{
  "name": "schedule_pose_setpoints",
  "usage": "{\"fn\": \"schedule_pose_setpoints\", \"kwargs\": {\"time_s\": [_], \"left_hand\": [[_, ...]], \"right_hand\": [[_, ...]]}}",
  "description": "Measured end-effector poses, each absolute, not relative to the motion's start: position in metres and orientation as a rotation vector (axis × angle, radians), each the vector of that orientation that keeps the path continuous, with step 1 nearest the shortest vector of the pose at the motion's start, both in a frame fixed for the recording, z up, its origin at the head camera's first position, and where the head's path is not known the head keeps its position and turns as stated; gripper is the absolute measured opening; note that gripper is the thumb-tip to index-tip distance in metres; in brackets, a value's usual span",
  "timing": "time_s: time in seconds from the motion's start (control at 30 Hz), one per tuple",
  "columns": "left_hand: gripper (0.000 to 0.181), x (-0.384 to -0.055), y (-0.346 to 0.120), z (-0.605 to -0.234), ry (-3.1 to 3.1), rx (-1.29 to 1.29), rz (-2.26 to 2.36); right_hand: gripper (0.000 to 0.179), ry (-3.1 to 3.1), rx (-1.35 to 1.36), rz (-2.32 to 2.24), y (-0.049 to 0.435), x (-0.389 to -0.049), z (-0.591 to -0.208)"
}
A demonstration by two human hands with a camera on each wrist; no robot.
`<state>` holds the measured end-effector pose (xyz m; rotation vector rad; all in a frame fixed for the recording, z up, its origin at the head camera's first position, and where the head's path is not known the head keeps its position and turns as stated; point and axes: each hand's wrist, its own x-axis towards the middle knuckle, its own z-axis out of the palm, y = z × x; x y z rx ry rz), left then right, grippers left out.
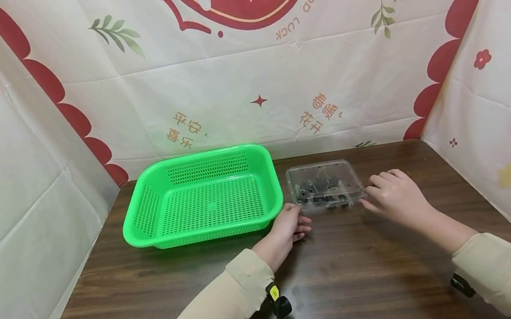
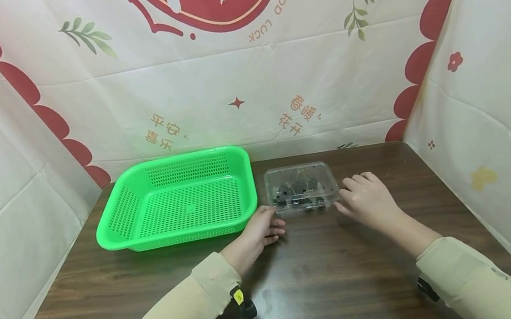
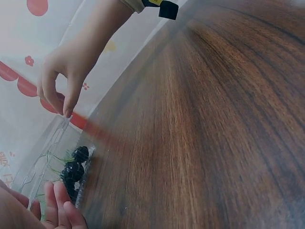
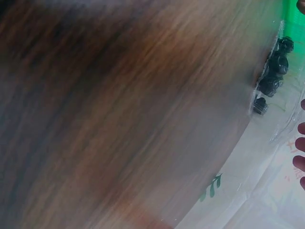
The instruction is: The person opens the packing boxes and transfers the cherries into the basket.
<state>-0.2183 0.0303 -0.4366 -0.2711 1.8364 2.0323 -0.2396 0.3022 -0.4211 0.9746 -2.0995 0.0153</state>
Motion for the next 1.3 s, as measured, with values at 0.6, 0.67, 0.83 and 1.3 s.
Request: {"fn": "schedule_pose_setpoints", "kwargs": {"time_s": [0.6, 0.67, 0.83, 1.3], "left_hand": [[0.018, -0.219, 0.035, -0.434, 1.872, -0.296, 2.035], [0.020, -0.220, 0.036, -0.434, 1.865, -0.302, 2.048], [0.027, -0.219, 0.039, -0.435, 1.835, -0.327, 2.082], [0.023, -0.224, 0.045, -0.438, 1.722, -0.380, 2.205]], "right_hand": [[0.047, -2.090, 1.167, -0.007, 0.305, -0.249, -0.420], [0.046, -2.096, 1.180, -0.001, 0.305, -0.251, -0.420], [0.058, -2.102, 1.200, 0.003, 0.305, -0.252, -0.421], [0.047, -2.059, 1.247, 0.051, 0.300, -0.250, -0.421]]}}
